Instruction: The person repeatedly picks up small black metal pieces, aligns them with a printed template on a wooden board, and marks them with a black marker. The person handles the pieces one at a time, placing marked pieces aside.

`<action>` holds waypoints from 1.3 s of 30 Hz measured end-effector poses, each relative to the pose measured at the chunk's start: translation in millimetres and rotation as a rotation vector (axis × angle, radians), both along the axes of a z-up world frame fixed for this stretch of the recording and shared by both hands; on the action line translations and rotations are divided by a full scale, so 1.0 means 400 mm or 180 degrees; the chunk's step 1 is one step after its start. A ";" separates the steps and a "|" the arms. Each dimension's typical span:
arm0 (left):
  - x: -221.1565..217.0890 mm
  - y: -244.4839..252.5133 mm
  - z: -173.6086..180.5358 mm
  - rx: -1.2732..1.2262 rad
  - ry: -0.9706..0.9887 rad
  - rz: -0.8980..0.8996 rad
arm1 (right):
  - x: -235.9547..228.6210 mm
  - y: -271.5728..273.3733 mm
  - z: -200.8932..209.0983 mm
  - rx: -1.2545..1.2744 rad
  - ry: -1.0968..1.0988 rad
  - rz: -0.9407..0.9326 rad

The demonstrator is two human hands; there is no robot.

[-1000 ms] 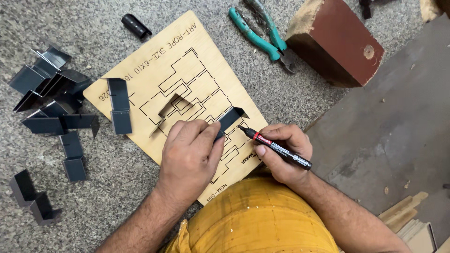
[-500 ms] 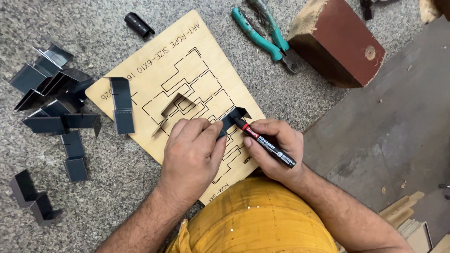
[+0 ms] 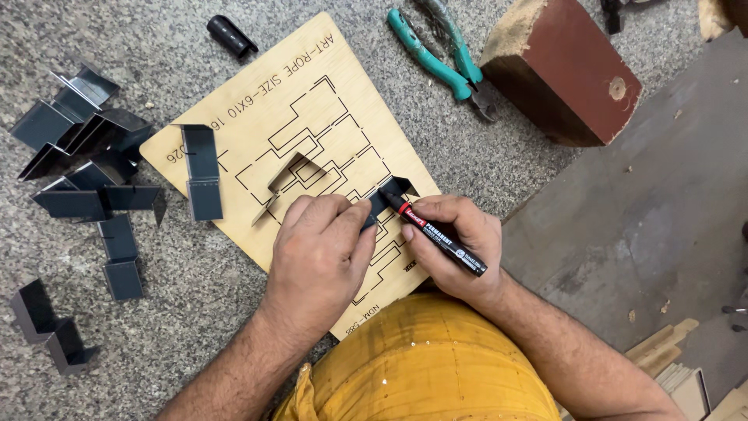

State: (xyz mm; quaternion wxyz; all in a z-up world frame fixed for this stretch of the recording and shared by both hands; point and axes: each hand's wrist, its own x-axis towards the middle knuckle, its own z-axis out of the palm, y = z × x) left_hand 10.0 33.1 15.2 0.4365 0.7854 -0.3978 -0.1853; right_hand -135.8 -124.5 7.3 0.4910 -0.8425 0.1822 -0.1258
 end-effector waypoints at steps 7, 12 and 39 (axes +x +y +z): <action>-0.001 0.000 0.001 0.0045 0.0009 -0.0012 | -0.002 -0.009 0.005 -0.0012 0.0016 0.0074; -0.004 0.001 -0.003 0.0067 -0.0004 0.0003 | -0.008 -0.010 0.001 0.0003 0.0043 0.0061; 0.124 0.211 0.062 0.0531 -0.1698 0.1523 | -0.076 -0.016 -0.060 0.2035 -0.0880 -0.0553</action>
